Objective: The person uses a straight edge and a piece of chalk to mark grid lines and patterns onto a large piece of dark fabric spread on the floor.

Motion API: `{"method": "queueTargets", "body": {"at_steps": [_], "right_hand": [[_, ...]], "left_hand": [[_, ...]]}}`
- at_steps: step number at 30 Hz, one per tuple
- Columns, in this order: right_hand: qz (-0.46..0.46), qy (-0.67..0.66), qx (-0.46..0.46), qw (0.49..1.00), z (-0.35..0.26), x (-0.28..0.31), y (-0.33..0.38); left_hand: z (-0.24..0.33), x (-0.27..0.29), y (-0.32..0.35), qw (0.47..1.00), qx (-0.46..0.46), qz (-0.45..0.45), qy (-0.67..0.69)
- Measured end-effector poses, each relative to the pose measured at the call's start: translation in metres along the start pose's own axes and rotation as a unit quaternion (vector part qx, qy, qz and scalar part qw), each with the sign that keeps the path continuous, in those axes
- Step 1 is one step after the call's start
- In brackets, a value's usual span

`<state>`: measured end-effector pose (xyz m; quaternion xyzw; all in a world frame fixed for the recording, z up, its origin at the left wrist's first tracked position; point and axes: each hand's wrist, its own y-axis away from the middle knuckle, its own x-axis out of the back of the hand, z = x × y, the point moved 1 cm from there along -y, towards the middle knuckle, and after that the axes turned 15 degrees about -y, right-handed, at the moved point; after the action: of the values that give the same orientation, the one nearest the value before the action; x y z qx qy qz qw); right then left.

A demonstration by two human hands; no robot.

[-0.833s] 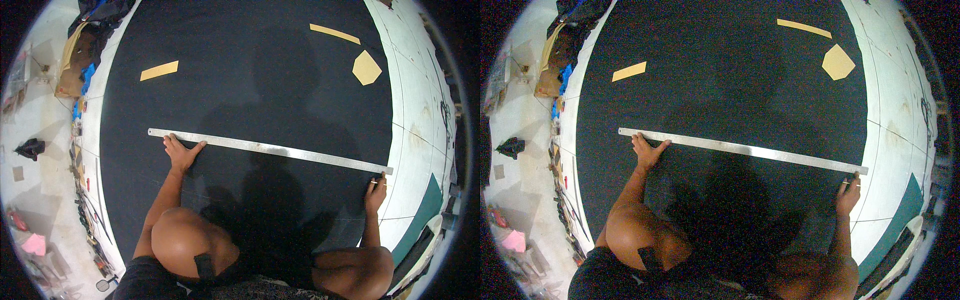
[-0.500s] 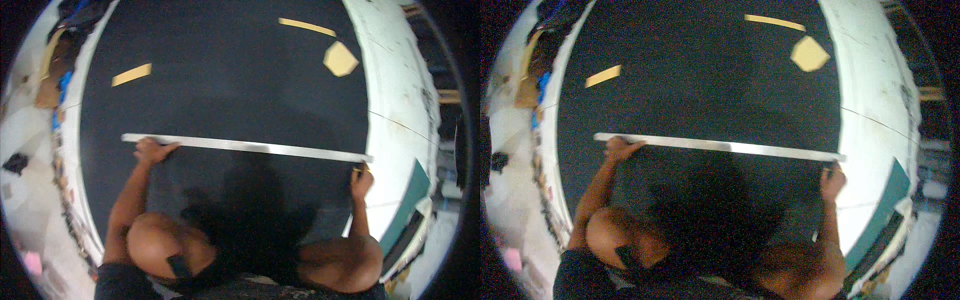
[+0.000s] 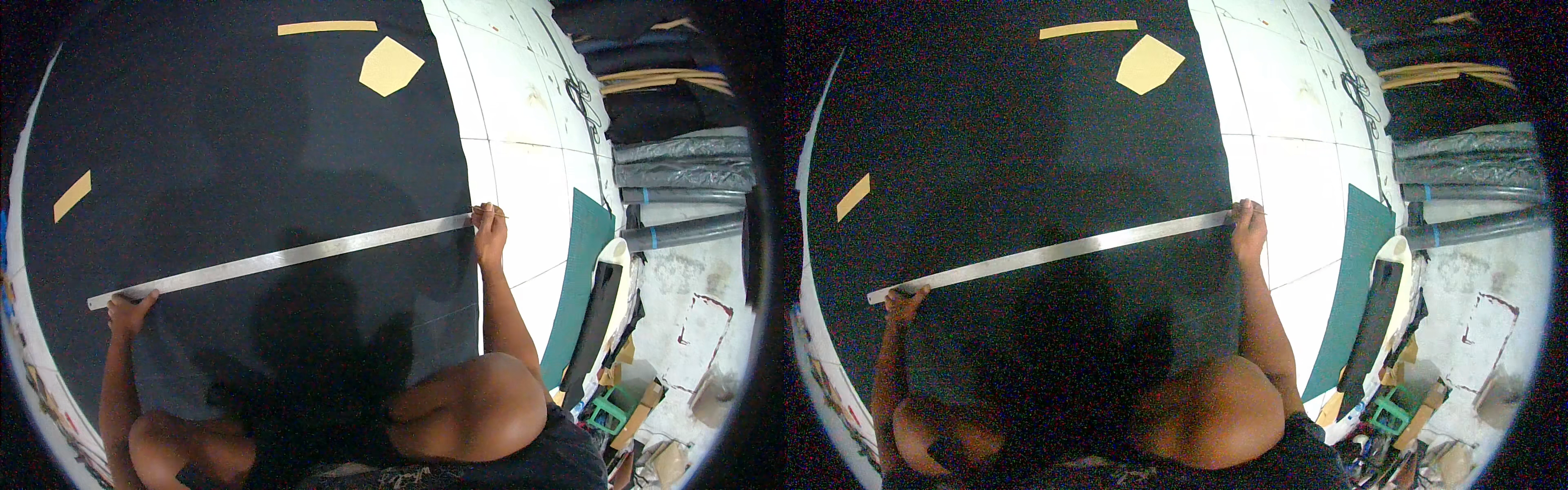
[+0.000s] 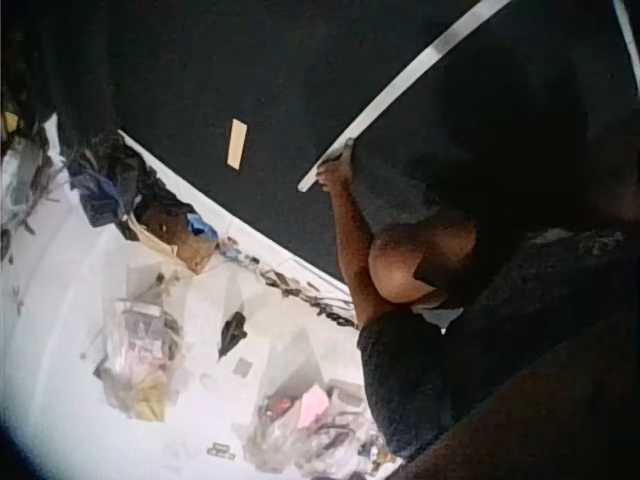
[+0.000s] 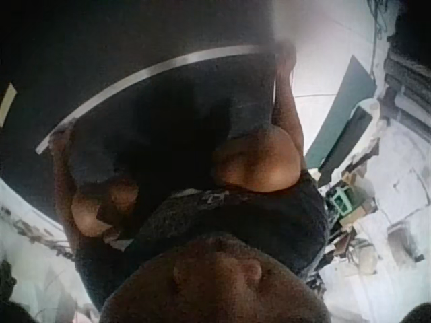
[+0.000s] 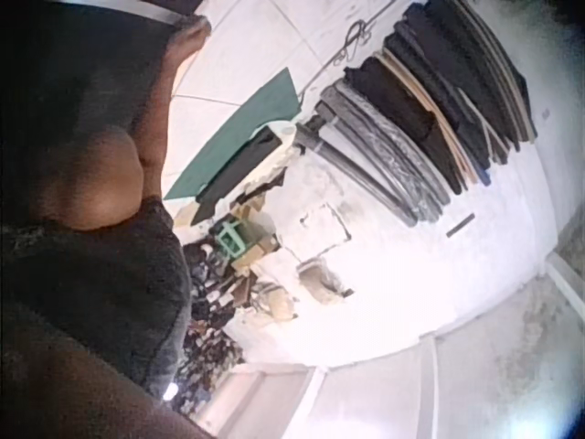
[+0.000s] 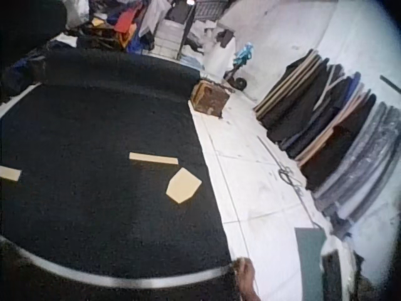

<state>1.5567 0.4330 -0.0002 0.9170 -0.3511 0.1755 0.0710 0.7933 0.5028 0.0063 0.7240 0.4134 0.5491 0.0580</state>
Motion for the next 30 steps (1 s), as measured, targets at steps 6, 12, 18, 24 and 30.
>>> {"method": "queueTargets", "body": {"at_steps": [6,12,18,24,30], "right_hand": [[0.021,0.03,-0.002,0.999,0.008,-0.001,0.001],[0.005,0.071,0.003,0.997,-0.006,0.0,0.004],[-0.014,0.141,0.024,0.99,-0.011,0.002,0.0],[-0.014,0.199,0.088,0.976,0.004,0.0,0.0],[-0.063,0.226,0.093,0.968,-0.03,-0.024,0.02]], "left_hand": [[-0.008,0.004,0.0,1.0,-0.001,-0.011,-0.008],[-0.004,0.008,0.005,0.999,-0.032,-0.018,0.011],[-0.001,0.005,0.008,1.0,-0.026,-0.006,0.012],[0.002,0.012,0.019,0.999,-0.006,-0.023,-0.026],[0.004,0.015,0.021,0.998,0.013,-0.048,-0.049]]}}
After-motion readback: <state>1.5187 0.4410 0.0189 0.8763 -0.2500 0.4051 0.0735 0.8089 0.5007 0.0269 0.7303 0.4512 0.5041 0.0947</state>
